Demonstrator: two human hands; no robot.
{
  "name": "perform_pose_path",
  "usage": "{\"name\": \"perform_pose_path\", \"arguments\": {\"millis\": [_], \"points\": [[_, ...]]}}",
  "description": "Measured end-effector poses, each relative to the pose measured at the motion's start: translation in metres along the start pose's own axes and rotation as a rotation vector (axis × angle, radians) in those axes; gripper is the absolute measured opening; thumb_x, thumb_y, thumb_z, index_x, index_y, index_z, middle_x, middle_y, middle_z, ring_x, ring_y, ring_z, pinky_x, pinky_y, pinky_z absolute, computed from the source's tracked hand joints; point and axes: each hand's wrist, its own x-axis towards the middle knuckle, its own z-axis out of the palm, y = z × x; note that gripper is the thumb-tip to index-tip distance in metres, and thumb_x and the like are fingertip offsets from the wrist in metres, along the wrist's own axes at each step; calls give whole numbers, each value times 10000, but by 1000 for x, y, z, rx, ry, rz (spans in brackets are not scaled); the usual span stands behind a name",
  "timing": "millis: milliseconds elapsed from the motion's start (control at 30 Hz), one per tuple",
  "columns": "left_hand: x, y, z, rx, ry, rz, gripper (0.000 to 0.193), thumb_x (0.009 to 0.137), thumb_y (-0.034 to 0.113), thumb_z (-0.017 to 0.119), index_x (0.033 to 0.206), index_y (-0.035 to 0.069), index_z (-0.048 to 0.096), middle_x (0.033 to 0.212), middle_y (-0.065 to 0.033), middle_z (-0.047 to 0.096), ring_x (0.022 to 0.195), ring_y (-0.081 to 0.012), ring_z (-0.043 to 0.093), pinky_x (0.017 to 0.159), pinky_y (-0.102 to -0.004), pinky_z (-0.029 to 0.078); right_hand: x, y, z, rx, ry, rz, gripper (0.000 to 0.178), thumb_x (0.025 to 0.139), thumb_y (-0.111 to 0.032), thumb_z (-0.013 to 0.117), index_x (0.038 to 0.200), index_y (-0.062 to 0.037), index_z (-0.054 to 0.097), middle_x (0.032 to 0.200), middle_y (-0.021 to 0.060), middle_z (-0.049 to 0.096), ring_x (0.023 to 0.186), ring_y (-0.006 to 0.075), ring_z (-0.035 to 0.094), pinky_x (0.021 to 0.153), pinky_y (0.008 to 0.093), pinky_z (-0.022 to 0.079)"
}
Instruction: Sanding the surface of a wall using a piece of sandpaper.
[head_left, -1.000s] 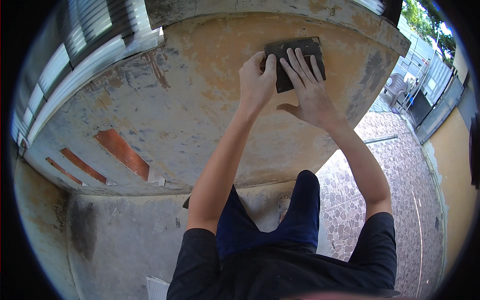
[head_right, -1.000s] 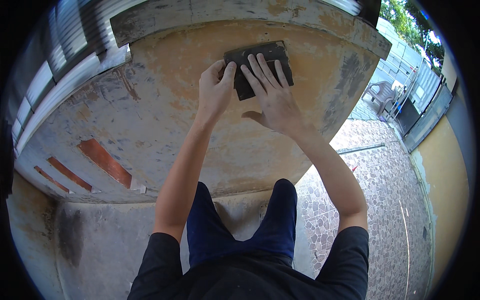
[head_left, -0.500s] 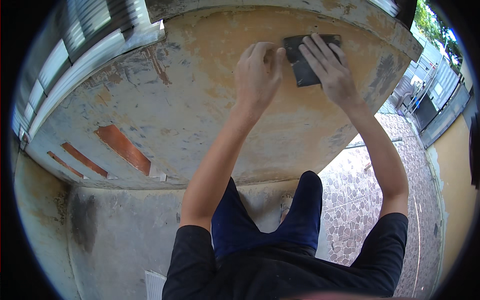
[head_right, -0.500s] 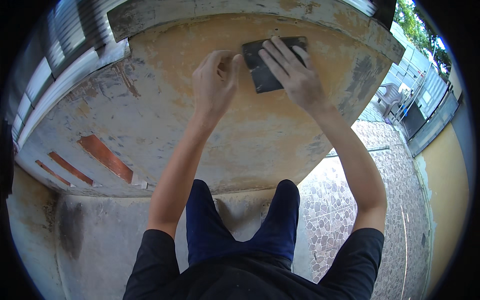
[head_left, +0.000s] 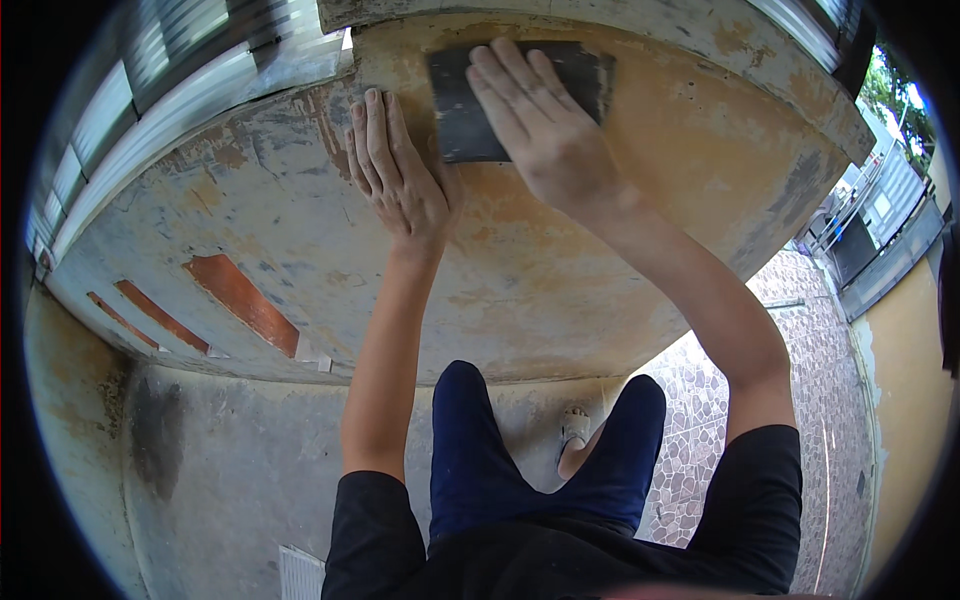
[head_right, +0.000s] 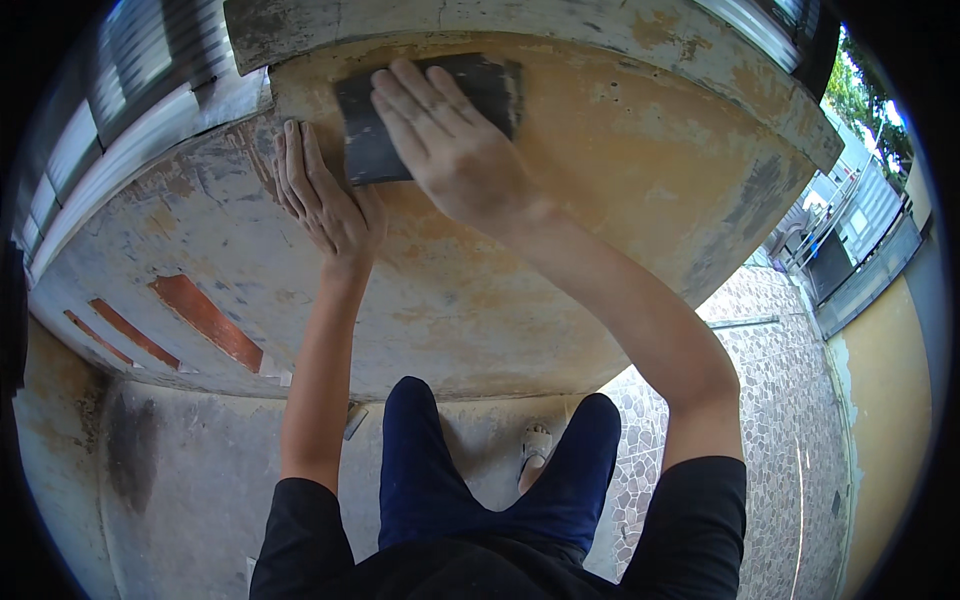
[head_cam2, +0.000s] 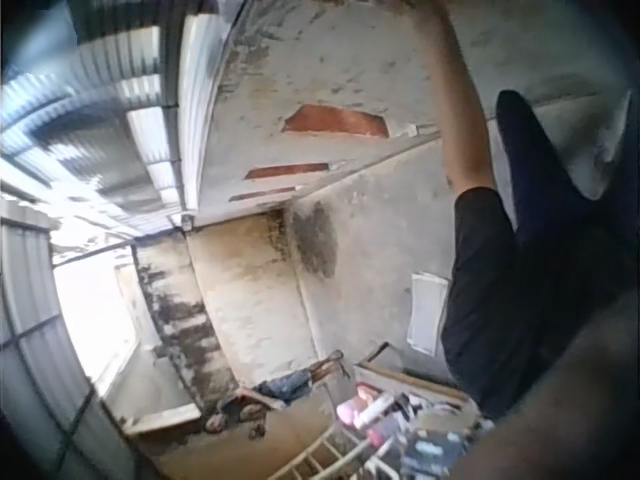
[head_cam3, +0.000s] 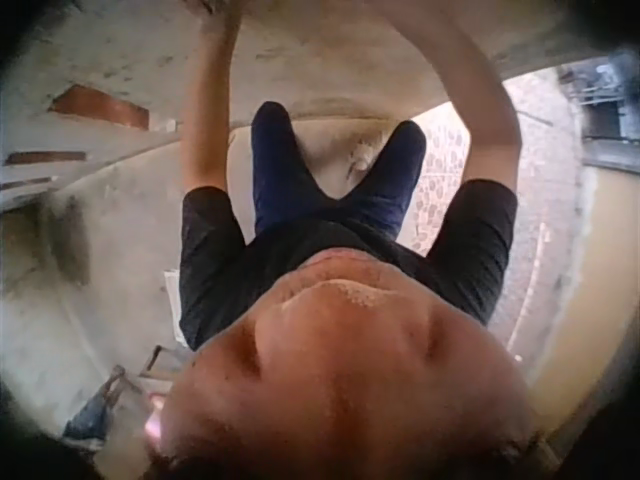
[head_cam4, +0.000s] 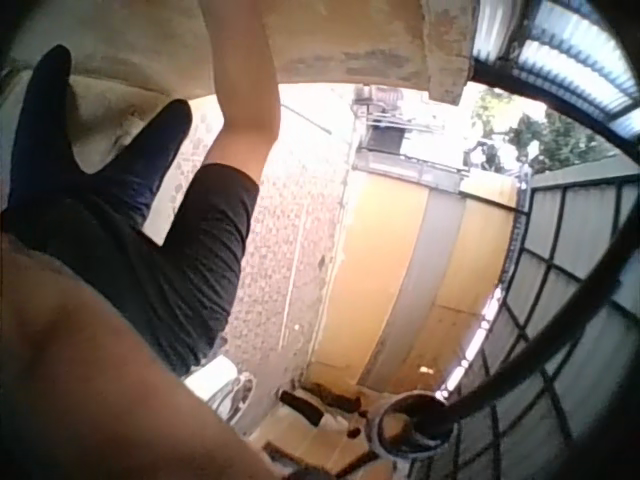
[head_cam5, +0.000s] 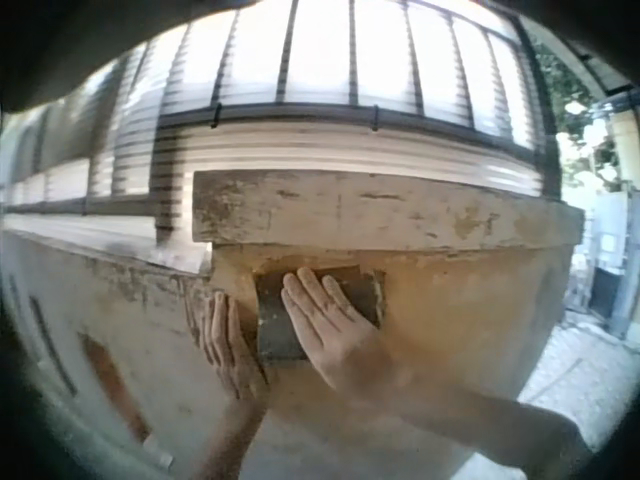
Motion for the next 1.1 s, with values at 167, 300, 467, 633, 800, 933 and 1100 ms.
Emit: {"name": "perform_pose_path", "arguments": {"millis": [167,300,467,633,800,933,1100], "points": [[0,-18,-6,43,-5,29,519,1024,231,514,1455,-58,516,1523,-194,502,1471,-350,412,1222,-483,288,-7,27,-4,18,36,-118,490,905,-73,574,1379,44,608,1479,148,590,1426,303,514,1220,448,385],[0,-9,-1,34,2,41,521,1025,235,506,1457,-57,522,1527,-200,506,1469,-353,421,1229,-481,284,-89,93,-43,-61,-50,86,491,947,-4,525,1435,34,561,1529,163,538,1456,330,472,1194,488,417],[-1,-3,1,39,7,21,534,1022,234,503,1473,-52,513,1541,-206,495,1476,-345,419,1236,-482,279,-64,57,-22,-56,40,134,505,938,15,523,1441,65,542,1529,189,529,1451,341,475,1191,489,421],[-4,-10,-1,-22,-31,15,520,1026,216,481,1476,-43,515,1552,-197,485,1490,-331,401,1239,-470,277,20,-8,14,30,62,-73,509,902,-65,587,1399,46,590,1482,169,583,1416,306,525,1200,431,419],[-1,-15,-5,33,-11,28,501,1035,195,462,1472,-43,520,1551,-187,489,1491,-327,399,1236,-461,280,-36,53,-19,-33,4,-65,511,902,-37,594,1410,17,592,1473,153,593,1416,290,526,1187,441,437],[-2,-7,-2,34,-2,28,512,1034,211,475,1472,-49,520,1549,-197,490,1485,-335,409,1234,-474,286,-107,96,-44,-73,-15,117,539,902,33,575,1440,20,563,1507,154,560,1443,314,489,1189,472,433],[-3,-2,1,26,-12,21,519,1029,214,478,1474,-50,519,1550,-204,487,1481,-342,415,1231,-492,290,-59,49,-17,-80,58,134,526,910,32,562,1436,34,558,1527,164,537,1446,328,482,1193,462,428]]}}
